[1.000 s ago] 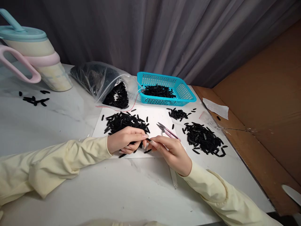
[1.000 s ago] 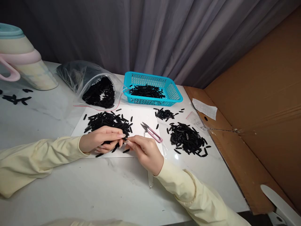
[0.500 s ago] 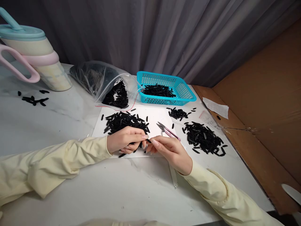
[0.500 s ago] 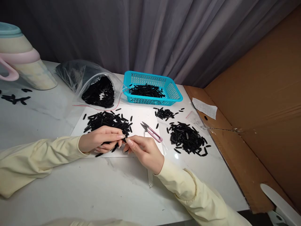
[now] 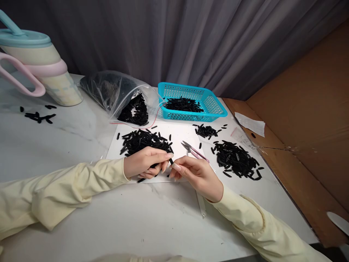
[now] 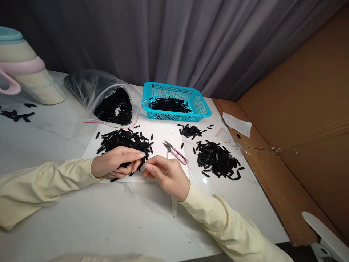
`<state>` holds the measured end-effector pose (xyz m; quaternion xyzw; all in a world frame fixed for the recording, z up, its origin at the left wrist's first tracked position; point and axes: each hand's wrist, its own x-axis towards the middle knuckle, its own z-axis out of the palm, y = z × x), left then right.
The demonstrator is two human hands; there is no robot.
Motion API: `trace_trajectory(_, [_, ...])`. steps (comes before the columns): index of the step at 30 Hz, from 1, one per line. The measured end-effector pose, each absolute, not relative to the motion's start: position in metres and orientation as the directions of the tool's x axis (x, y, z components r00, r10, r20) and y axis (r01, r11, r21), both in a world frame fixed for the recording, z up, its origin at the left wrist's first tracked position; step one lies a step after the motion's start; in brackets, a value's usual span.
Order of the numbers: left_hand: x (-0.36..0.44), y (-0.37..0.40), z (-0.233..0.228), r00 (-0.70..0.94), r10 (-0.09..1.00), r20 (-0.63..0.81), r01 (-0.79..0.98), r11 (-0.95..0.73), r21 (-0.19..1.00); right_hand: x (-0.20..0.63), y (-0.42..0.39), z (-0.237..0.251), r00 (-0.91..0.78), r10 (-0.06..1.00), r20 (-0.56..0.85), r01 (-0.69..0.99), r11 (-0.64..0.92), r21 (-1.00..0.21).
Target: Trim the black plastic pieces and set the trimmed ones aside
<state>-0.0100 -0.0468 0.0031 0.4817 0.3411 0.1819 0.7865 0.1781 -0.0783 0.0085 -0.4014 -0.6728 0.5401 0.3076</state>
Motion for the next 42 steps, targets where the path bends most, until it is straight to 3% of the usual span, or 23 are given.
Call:
trace_trajectory(12, [-0.0115, -0.0461, 0.0023, 0.717, 0.604, -0.347, 0.031, 0.470, 0.882, 0.1759, -0.0790, 0.0095, -0.458, 0.888, -0.038, -0.017, -0.051, -0.999])
trace_trajectory(20, [-0.0113, -0.0467, 0.0026, 0.722, 0.608, -0.329, 0.007, 0.470, 0.883, 0.1762, -0.0782, 0.0056, -0.439, 0.897, 0.055, -0.017, 0.053, -0.998])
trace_trajectory(42, [-0.0105, -0.0463, 0.0048, 0.740, 0.578, -0.343, 0.009, 0.502, 0.865, 0.1759, -0.0789, 0.0048, -0.444, 0.894, 0.066, -0.051, 0.049, -0.998])
